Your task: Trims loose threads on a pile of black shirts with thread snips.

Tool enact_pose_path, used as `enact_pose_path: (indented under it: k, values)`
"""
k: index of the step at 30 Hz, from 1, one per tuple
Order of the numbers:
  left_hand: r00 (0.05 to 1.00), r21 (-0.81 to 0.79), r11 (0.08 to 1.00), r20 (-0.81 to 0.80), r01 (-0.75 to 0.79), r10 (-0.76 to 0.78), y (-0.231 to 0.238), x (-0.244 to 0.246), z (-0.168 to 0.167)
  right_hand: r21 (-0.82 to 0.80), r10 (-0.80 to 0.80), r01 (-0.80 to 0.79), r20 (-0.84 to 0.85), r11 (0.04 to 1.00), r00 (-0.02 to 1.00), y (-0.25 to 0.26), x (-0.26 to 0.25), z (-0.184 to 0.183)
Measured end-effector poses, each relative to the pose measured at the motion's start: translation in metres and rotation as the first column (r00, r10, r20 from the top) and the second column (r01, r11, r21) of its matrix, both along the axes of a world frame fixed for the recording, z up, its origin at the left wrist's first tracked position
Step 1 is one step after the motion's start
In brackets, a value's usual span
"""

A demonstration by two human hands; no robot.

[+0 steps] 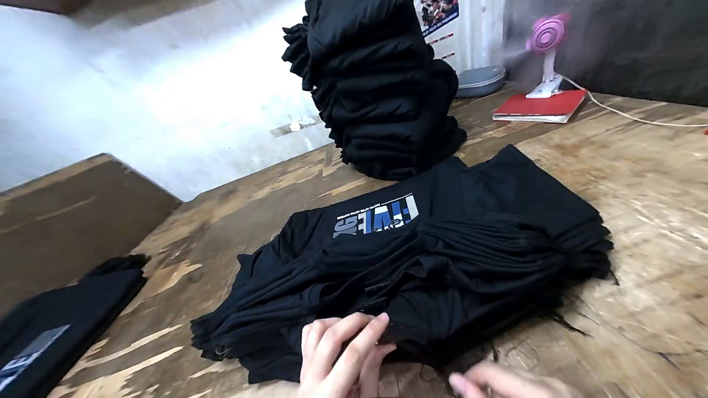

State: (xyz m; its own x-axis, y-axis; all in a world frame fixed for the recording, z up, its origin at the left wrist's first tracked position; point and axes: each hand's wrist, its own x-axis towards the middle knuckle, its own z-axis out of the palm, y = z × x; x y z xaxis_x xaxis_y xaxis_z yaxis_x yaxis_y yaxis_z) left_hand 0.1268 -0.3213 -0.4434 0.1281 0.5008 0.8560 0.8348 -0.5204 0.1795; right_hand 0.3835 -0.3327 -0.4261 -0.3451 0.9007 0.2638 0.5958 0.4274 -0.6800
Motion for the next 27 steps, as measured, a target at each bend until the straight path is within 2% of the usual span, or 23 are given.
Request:
enact_pose_path:
  k: [2,5,8,13,15,17,20,22,25,27]
  values:
    - [0.999,-0.037,0.999,0.034,0.016,-0.015,0.001,0.003,0.001,0.135,-0.171,0.188,-0.131,0.973,0.977,0.005,-0.018,-0.007]
    - [0.998,-0.057,0.998,0.05,0.038,-0.035,0.002,0.01,-0.002,0.331,-0.242,0.318,-0.249,0.888,0.938,0.022,-0.045,-0.036]
    - [0.998,-0.001,0.998,-0.019,0.057,-0.057,0.0,0.01,-0.004,0.334,-0.16,0.304,-0.396,0.892,0.904,0.022,-0.048,-0.043]
    - [0.944,0.104,0.994,-0.331,0.021,0.015,-0.002,0.019,-0.002,0.352,-0.054,0.249,-0.48,0.902,0.876,0.015,-0.034,-0.044]
    - [0.924,0.129,0.989,-0.381,0.075,-0.02,0.011,0.02,-0.005,0.364,-0.005,0.194,-0.461,0.911,0.888,0.016,-0.032,-0.044]
    - [0.95,0.092,0.989,-0.301,0.116,-0.083,0.023,0.019,-0.003,0.36,0.034,0.1,-0.349,0.928,0.937,0.016,-0.027,-0.041]
    - [0.972,-0.169,0.983,-0.209,0.076,-0.111,0.037,0.017,0.019,0.433,-0.05,0.088,-0.099,0.897,0.994,0.018,-0.028,-0.041]
    - [0.979,-0.27,0.963,-0.189,0.024,-0.077,0.053,0.018,0.033,0.541,-0.12,0.132,-0.057,0.831,0.991,0.024,-0.038,-0.047]
    - [0.99,-0.207,0.976,-0.137,-0.068,0.04,0.092,0.024,0.048,0.638,-0.138,0.153,-0.073,0.755,0.988,0.026,-0.042,-0.049]
    - [0.99,-0.179,0.983,-0.138,-0.03,0.005,0.12,0.02,0.05,0.666,-0.113,0.158,-0.111,0.729,0.987,0.02,-0.034,-0.048]
